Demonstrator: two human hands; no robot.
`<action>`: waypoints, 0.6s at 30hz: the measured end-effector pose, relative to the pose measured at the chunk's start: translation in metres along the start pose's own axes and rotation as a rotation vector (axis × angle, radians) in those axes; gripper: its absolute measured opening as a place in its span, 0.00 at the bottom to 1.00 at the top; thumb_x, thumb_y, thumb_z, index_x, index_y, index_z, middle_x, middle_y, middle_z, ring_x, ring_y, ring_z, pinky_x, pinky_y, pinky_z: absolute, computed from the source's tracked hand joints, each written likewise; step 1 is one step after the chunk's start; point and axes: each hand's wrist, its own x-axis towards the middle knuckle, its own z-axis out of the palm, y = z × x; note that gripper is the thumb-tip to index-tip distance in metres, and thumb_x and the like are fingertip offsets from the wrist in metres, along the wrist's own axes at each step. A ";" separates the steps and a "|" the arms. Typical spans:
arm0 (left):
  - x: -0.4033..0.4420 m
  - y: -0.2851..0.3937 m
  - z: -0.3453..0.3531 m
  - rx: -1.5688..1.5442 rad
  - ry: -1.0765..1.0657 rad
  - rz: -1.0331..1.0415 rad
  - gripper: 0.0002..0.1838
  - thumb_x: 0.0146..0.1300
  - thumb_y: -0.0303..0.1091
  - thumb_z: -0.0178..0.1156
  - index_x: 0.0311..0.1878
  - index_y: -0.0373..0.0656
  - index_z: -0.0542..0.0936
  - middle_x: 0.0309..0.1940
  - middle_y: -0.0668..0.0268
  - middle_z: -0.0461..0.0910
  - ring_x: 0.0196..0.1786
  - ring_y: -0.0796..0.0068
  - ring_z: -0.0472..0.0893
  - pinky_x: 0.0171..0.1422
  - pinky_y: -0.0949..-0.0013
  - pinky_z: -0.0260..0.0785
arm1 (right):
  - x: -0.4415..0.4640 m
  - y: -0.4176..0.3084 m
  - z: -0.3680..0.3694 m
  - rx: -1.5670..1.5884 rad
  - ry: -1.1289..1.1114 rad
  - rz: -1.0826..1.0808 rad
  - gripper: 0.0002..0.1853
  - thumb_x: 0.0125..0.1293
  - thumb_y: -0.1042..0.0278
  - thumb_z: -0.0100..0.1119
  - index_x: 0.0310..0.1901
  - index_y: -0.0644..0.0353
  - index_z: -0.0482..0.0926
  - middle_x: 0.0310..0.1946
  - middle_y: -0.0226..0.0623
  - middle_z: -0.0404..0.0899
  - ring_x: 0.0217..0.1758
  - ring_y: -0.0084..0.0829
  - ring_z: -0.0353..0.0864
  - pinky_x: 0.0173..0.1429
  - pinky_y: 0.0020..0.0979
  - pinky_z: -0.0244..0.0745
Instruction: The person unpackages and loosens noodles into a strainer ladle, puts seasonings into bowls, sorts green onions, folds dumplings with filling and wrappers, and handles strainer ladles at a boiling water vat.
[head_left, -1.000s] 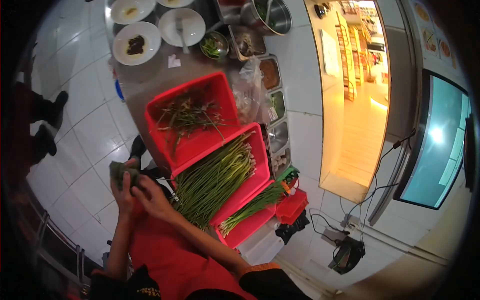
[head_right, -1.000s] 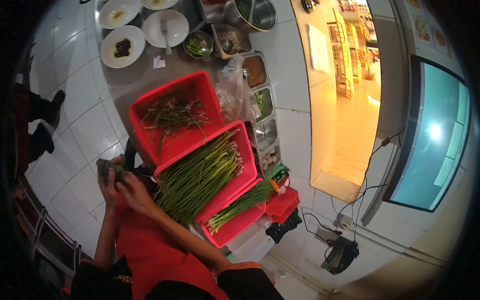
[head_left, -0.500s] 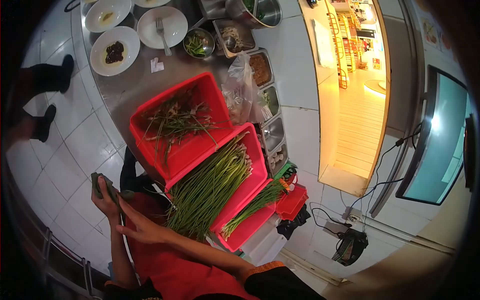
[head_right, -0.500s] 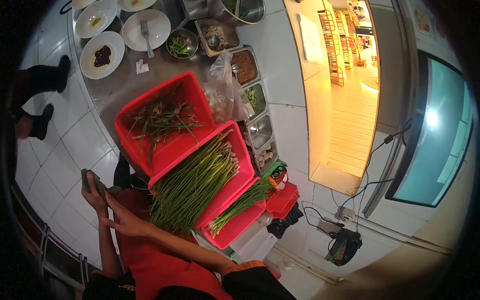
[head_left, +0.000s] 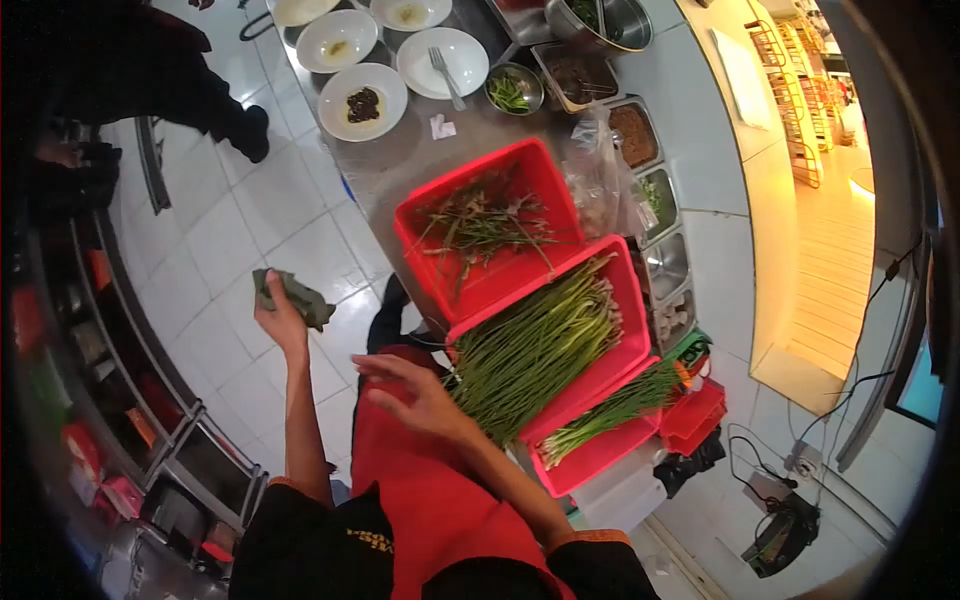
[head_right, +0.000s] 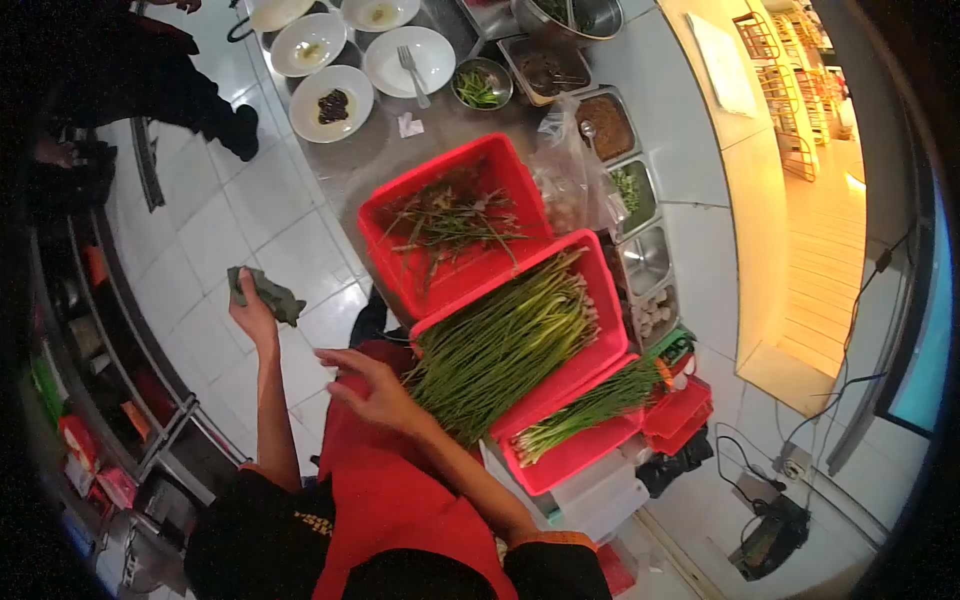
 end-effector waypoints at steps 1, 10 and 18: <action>0.004 0.010 0.003 0.015 -0.033 0.044 0.22 0.72 0.48 0.58 0.40 0.32 0.80 0.32 0.66 0.79 0.35 0.75 0.74 0.43 0.69 0.68 | -0.008 0.000 -0.006 0.014 -0.005 -0.016 0.26 0.68 0.72 0.62 0.68 0.61 0.70 0.68 0.40 0.72 0.69 0.31 0.72 0.71 0.34 0.68; 0.004 0.127 0.127 0.044 -0.620 0.471 0.25 0.66 0.43 0.64 0.58 0.33 0.74 0.43 0.51 0.84 0.45 0.62 0.84 0.53 0.61 0.75 | -0.050 -0.017 -0.034 0.090 0.198 -0.005 0.17 0.68 0.77 0.59 0.57 0.64 0.78 0.53 0.37 0.81 0.55 0.28 0.81 0.63 0.31 0.74; 0.043 0.071 0.272 0.304 -1.127 0.769 0.32 0.68 0.48 0.61 0.66 0.32 0.70 0.60 0.42 0.75 0.63 0.49 0.76 0.67 0.57 0.66 | -0.061 -0.004 -0.031 0.053 0.354 -0.096 0.15 0.66 0.76 0.63 0.55 0.63 0.79 0.47 0.35 0.84 0.51 0.26 0.82 0.59 0.30 0.76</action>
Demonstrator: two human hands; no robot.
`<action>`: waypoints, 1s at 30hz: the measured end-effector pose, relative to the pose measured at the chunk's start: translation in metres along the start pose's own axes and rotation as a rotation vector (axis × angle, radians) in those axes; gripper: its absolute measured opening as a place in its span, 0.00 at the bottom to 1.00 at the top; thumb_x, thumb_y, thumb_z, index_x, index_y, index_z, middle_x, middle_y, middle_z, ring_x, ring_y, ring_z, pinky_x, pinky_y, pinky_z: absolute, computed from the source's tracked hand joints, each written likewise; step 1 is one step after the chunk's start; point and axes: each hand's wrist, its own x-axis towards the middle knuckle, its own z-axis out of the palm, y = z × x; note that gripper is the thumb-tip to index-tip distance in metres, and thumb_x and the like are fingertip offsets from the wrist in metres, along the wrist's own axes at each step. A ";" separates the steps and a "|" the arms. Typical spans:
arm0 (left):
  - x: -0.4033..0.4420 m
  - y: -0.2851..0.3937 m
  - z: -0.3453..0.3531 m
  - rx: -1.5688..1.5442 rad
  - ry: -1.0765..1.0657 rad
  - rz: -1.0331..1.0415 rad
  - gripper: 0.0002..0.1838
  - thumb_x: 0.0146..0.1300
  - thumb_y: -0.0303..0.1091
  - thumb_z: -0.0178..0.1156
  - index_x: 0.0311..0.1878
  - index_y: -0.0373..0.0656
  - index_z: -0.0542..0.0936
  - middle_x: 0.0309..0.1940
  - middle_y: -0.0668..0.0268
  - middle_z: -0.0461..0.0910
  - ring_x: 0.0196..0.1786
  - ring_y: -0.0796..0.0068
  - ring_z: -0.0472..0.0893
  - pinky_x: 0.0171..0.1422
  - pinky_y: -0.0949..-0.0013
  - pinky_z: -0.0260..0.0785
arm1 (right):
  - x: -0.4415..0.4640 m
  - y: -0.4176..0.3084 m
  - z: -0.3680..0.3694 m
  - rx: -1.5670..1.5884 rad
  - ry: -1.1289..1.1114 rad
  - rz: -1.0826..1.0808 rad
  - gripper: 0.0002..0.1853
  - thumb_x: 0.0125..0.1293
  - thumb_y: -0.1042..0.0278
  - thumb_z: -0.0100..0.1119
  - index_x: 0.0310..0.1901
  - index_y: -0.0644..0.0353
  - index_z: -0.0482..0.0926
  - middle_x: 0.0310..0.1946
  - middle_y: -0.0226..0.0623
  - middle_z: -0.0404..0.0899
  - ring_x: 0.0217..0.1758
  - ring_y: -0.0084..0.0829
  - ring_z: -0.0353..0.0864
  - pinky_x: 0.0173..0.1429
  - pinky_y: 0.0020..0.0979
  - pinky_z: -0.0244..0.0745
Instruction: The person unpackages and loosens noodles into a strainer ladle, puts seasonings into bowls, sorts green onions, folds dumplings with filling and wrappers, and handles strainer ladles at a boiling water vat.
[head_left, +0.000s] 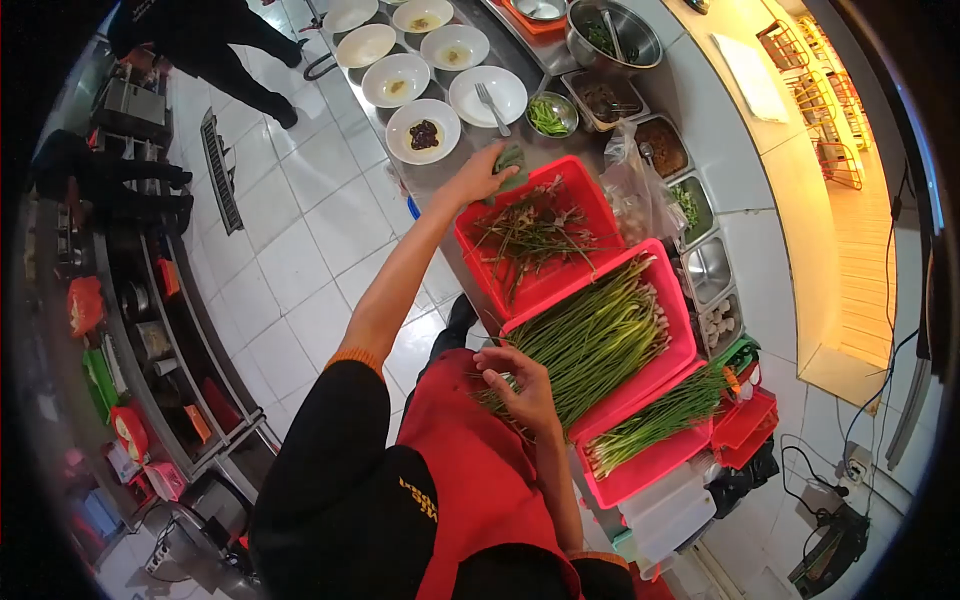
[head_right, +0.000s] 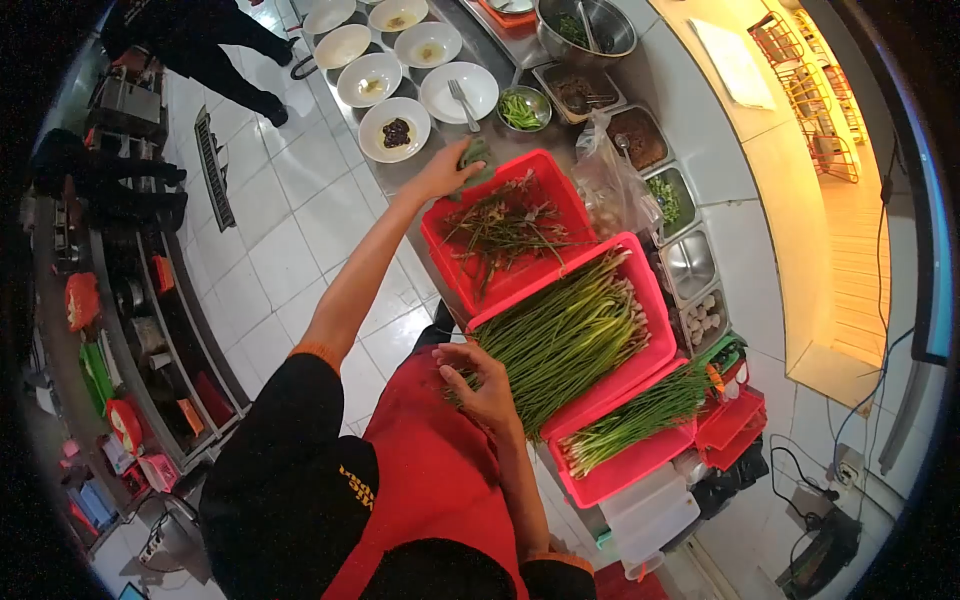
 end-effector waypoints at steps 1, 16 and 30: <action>0.007 -0.014 0.006 0.003 -0.001 0.002 0.32 0.68 0.48 0.61 0.66 0.32 0.70 0.60 0.42 0.75 0.63 0.49 0.76 0.67 0.57 0.66 | -0.002 -0.001 0.000 -0.035 0.011 0.003 0.15 0.66 0.76 0.63 0.55 0.63 0.80 0.47 0.35 0.84 0.51 0.25 0.82 0.59 0.30 0.76; 0.013 -0.052 0.027 0.490 -0.081 0.250 0.31 0.51 0.32 0.69 0.62 0.47 0.76 0.62 0.60 0.76 0.66 0.55 0.73 0.69 0.57 0.68 | -0.008 -0.003 0.004 -0.191 0.058 0.048 0.14 0.65 0.77 0.64 0.52 0.63 0.80 0.47 0.34 0.82 0.48 0.26 0.82 0.56 0.28 0.76; -0.044 -0.031 -0.006 -0.010 0.114 0.197 0.30 0.55 0.32 0.70 0.62 0.43 0.75 0.72 0.54 0.66 0.75 0.52 0.63 0.77 0.56 0.59 | 0.002 -0.004 0.011 -0.224 0.044 0.062 0.16 0.63 0.80 0.64 0.53 0.62 0.81 0.46 0.33 0.83 0.48 0.25 0.82 0.57 0.29 0.77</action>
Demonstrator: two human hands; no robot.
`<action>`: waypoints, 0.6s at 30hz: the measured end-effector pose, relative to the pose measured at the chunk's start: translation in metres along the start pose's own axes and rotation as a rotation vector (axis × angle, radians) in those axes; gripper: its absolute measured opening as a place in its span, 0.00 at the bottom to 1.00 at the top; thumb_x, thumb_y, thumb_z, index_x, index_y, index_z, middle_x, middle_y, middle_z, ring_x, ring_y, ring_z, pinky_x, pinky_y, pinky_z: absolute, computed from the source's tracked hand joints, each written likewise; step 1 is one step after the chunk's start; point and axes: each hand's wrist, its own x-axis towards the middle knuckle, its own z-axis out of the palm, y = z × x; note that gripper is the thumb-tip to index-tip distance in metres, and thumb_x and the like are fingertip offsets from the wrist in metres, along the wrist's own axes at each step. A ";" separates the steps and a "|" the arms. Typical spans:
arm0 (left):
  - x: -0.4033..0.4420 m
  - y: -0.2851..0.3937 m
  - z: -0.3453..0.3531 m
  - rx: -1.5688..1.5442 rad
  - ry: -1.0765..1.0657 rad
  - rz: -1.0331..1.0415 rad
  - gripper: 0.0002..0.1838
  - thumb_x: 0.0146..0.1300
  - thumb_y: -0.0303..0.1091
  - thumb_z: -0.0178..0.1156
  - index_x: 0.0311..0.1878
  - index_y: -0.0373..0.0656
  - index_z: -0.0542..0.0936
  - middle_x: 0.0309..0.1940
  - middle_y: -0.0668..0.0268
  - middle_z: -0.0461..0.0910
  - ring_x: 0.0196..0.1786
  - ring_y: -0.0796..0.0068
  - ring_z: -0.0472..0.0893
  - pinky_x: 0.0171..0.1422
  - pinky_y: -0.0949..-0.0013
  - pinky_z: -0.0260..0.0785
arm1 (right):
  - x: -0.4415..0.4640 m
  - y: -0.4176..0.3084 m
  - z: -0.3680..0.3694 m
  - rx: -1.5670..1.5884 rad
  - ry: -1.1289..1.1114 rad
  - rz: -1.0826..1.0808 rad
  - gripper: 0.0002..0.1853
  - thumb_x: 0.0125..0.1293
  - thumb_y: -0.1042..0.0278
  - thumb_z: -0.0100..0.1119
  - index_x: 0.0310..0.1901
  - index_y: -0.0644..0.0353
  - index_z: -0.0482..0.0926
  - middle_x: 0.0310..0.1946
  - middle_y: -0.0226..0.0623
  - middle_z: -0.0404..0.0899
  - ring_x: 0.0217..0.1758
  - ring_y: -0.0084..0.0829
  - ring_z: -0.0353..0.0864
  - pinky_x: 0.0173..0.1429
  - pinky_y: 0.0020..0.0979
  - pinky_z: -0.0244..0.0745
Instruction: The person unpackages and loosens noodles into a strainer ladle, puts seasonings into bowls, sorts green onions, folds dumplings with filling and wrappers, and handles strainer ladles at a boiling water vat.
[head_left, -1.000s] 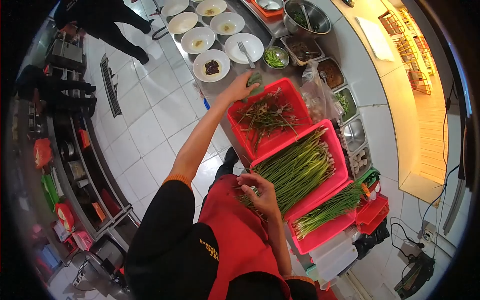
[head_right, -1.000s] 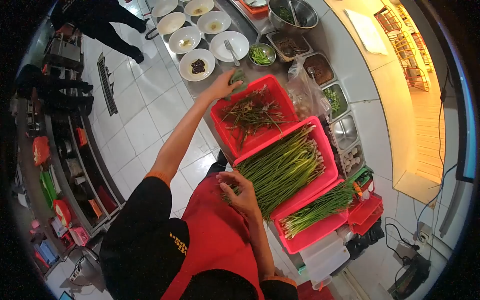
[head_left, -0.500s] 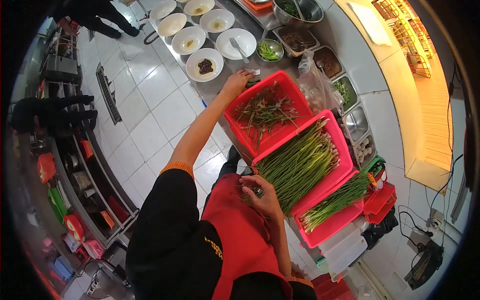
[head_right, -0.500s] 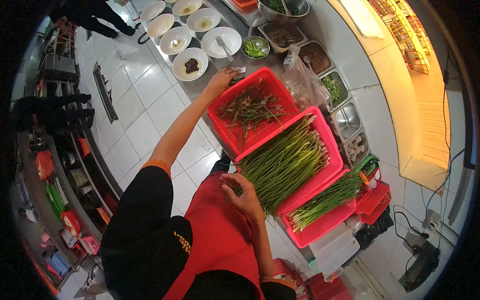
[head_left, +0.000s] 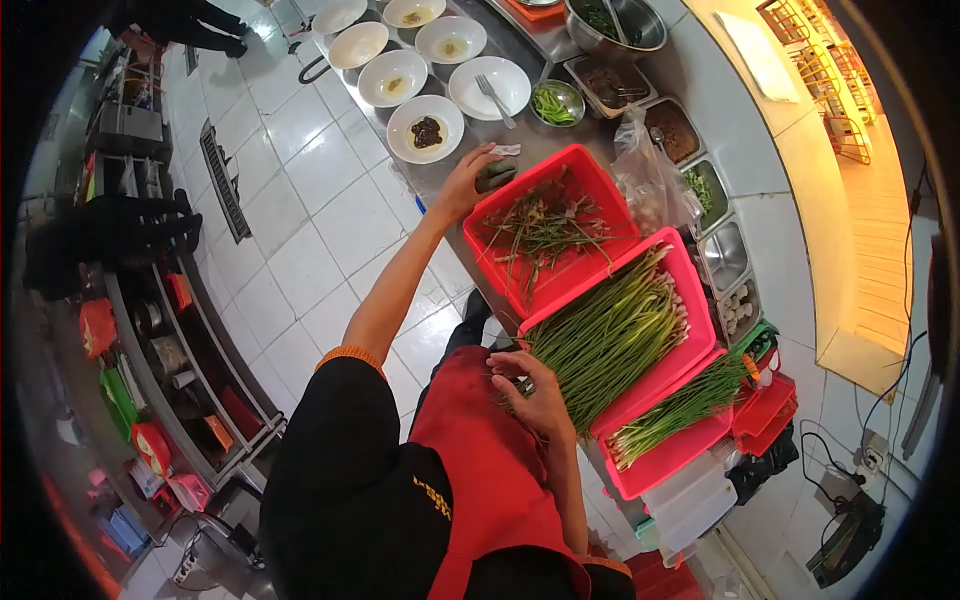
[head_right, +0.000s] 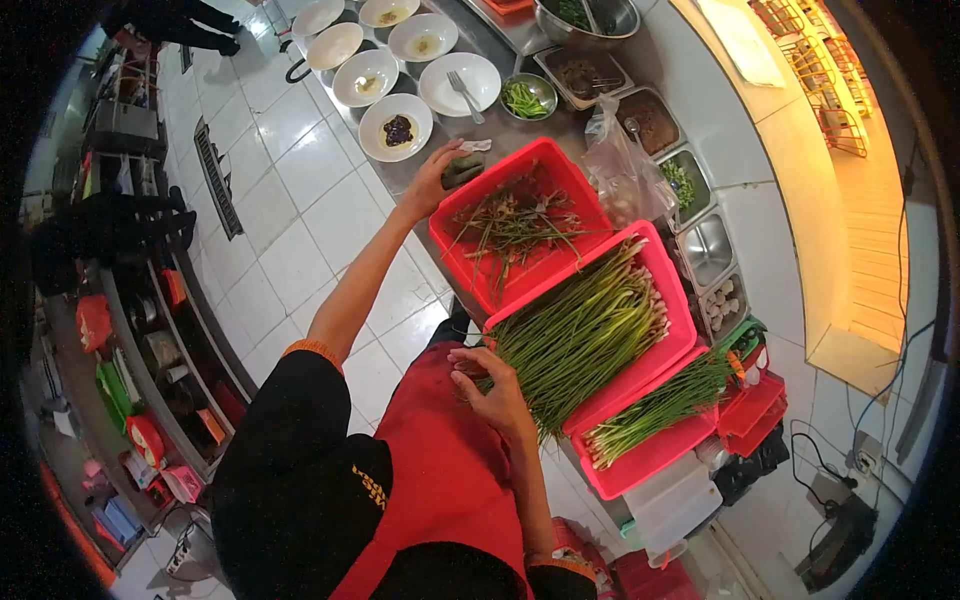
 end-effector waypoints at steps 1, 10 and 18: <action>-0.004 0.004 -0.005 0.001 0.004 -0.006 0.30 0.55 0.32 0.70 0.62 0.43 0.75 0.72 0.54 0.66 0.75 0.52 0.63 0.77 0.56 0.59 | 0.001 -0.002 0.001 -0.004 -0.013 -0.001 0.16 0.63 0.80 0.64 0.53 0.62 0.81 0.46 0.33 0.83 0.47 0.25 0.82 0.56 0.29 0.77; -0.136 0.025 -0.018 0.253 0.227 -0.236 0.26 0.59 0.26 0.63 0.63 0.41 0.74 0.66 0.53 0.72 0.70 0.51 0.68 0.75 0.55 0.61 | 0.009 -0.012 0.009 0.034 -0.082 -0.042 0.16 0.63 0.80 0.64 0.53 0.61 0.81 0.45 0.32 0.82 0.46 0.24 0.81 0.52 0.27 0.77; -0.418 -0.080 0.031 0.283 -0.408 -0.767 0.21 0.61 0.47 0.62 0.48 0.40 0.83 0.41 0.51 0.85 0.45 0.52 0.84 0.52 0.57 0.77 | 0.008 -0.017 0.020 -0.069 -0.125 -0.193 0.15 0.66 0.78 0.62 0.54 0.58 0.80 0.47 0.31 0.83 0.46 0.23 0.82 0.49 0.26 0.78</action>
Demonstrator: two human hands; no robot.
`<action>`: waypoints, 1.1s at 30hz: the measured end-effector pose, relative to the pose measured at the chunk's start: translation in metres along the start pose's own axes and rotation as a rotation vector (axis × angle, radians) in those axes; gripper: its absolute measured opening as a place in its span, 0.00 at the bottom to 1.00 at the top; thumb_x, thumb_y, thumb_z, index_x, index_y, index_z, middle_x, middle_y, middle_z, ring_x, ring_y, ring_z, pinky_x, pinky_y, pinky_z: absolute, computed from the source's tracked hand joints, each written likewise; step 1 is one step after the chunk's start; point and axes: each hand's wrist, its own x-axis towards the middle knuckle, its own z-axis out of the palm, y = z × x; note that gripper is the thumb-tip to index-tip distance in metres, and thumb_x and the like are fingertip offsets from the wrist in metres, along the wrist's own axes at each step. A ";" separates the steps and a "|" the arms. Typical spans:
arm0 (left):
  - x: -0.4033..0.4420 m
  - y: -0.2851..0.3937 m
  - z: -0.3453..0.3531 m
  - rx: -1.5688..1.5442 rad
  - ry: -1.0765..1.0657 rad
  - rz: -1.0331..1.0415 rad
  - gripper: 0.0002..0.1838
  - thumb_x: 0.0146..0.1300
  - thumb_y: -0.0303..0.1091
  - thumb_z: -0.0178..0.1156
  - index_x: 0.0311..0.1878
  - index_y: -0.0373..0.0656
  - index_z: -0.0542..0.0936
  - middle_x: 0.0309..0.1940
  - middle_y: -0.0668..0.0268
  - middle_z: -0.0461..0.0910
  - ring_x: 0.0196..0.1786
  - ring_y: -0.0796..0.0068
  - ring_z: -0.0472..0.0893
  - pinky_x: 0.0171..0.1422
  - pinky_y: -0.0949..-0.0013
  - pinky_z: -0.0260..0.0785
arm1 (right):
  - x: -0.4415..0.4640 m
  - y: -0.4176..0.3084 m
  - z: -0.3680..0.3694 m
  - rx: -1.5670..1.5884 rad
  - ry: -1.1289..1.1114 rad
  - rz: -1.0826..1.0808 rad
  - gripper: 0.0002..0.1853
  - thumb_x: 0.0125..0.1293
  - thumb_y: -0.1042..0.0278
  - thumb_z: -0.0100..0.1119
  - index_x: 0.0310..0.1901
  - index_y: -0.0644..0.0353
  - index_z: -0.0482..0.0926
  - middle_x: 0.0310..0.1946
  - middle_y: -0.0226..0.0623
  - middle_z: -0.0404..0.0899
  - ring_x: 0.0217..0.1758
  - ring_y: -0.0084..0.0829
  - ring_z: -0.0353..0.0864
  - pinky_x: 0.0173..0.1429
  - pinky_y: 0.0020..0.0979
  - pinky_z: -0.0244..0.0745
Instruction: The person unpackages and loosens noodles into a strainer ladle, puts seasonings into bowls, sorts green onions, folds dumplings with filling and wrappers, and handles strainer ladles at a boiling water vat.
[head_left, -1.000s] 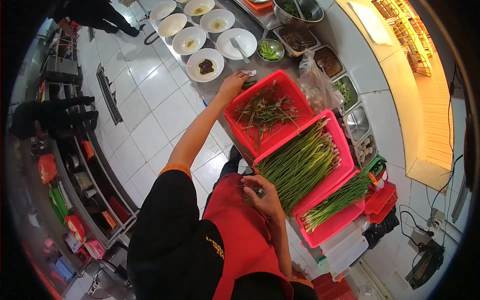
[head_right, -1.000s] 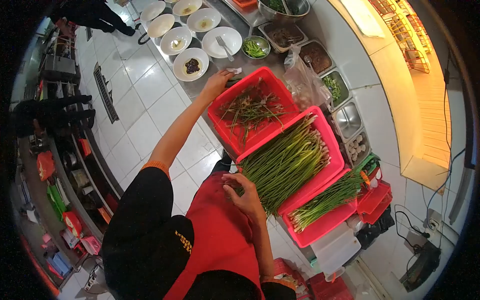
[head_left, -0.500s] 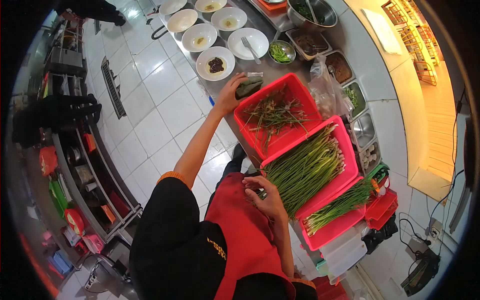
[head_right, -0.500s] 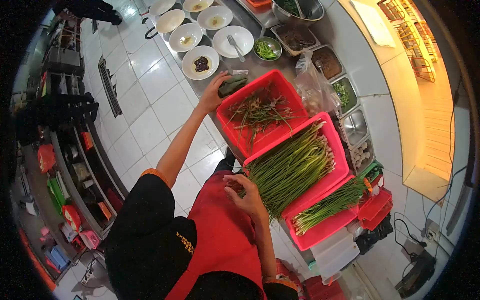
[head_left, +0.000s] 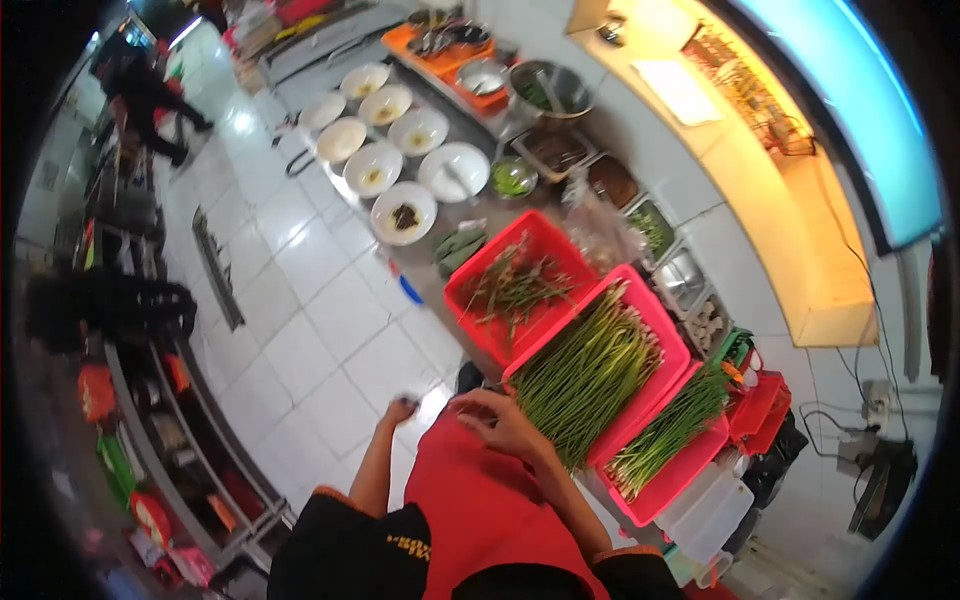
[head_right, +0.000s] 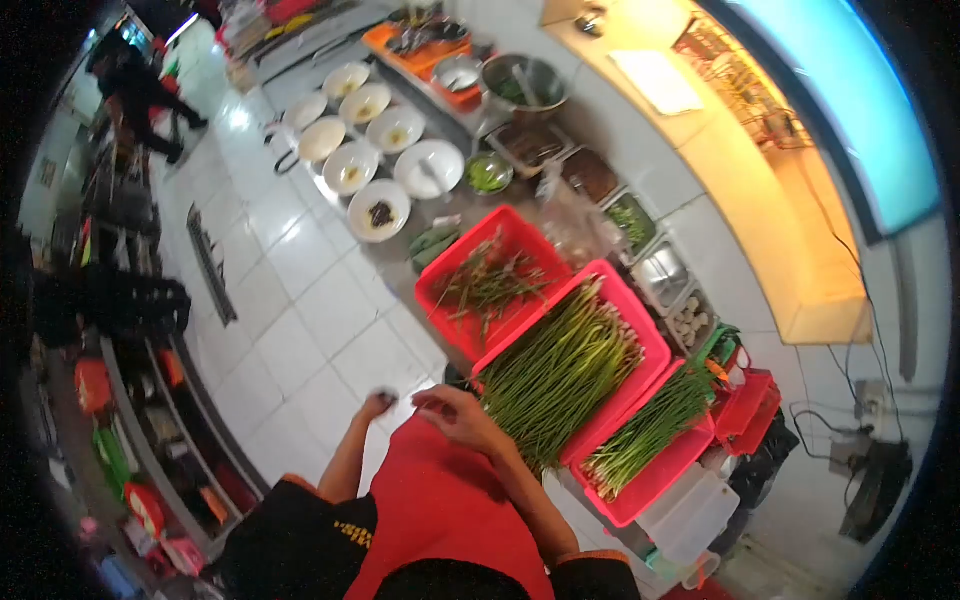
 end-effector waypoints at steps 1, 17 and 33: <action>-0.024 -0.030 0.013 -0.321 -0.248 -0.089 0.21 0.62 0.49 0.61 0.49 0.42 0.84 0.35 0.56 0.87 0.37 0.59 0.86 0.46 0.59 0.79 | -0.001 -0.002 0.002 -0.002 -0.049 0.002 0.14 0.67 0.77 0.62 0.53 0.58 0.80 0.47 0.32 0.84 0.45 0.23 0.82 0.49 0.26 0.78; -0.117 -0.035 -0.034 -0.112 -0.075 -0.121 0.19 0.63 0.50 0.62 0.46 0.45 0.86 0.35 0.58 0.87 0.33 0.62 0.87 0.40 0.53 0.79 | -0.053 0.004 0.000 0.390 -0.142 -0.014 0.15 0.71 0.69 0.61 0.57 0.59 0.79 0.49 0.33 0.83 0.51 0.24 0.80 0.56 0.29 0.76; 0.044 0.002 -0.082 -0.013 0.121 0.128 0.19 0.54 0.41 0.66 0.44 0.37 0.84 0.42 0.46 0.84 0.49 0.44 0.82 0.57 0.53 0.75 | 0.018 0.010 -0.135 0.405 0.424 -0.115 0.17 0.70 0.71 0.62 0.58 0.63 0.78 0.50 0.34 0.83 0.53 0.25 0.80 0.58 0.29 0.75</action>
